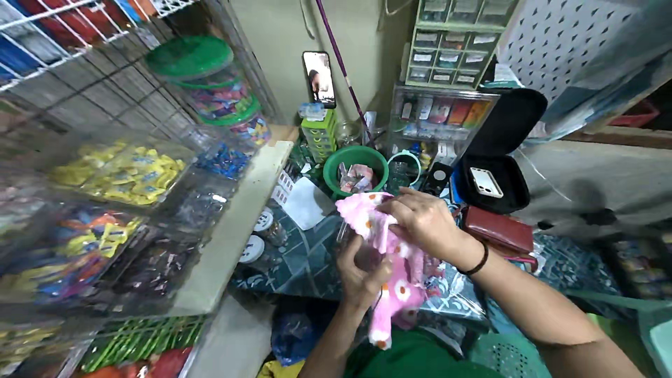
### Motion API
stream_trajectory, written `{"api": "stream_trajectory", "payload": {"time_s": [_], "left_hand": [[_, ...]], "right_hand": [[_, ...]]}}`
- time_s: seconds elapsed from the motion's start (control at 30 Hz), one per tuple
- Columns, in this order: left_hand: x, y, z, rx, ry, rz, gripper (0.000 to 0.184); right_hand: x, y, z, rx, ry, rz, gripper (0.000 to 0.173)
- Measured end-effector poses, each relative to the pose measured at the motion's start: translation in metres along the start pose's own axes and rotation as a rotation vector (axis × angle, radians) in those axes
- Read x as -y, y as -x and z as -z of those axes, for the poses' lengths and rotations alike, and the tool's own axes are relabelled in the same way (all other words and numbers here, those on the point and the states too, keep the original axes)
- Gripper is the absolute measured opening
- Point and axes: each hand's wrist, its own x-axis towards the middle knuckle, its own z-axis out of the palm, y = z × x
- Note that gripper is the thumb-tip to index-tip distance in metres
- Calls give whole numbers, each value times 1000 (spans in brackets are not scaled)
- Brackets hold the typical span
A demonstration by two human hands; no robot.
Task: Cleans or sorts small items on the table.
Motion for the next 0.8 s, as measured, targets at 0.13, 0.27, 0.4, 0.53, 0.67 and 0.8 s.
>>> {"api": "stream_trajectory", "payload": {"time_s": [0.13,0.27,0.4,0.53,0.67,0.8], "left_hand": [[4,-2,11,20,-7,-79,78],[8,-8,11,89,-3,-87,70],[3,5,-4,81,12,-15,36],[6,10,-1,34,13,-39,57],[3,3,4,62,66,-124,70],[-3,-5,4,22,-41,-259,68]], "right_hand": [[-27,22,6,121,-2,-196,21],[-11,21,5,96,102,-222,15],[26,3,2,-51,85,-61,15],[14,10,-6,-58,50,-106,14],[0,25,4,-42,34,-341,22],[-1,45,-13,-216,-229,-694,25]]}}
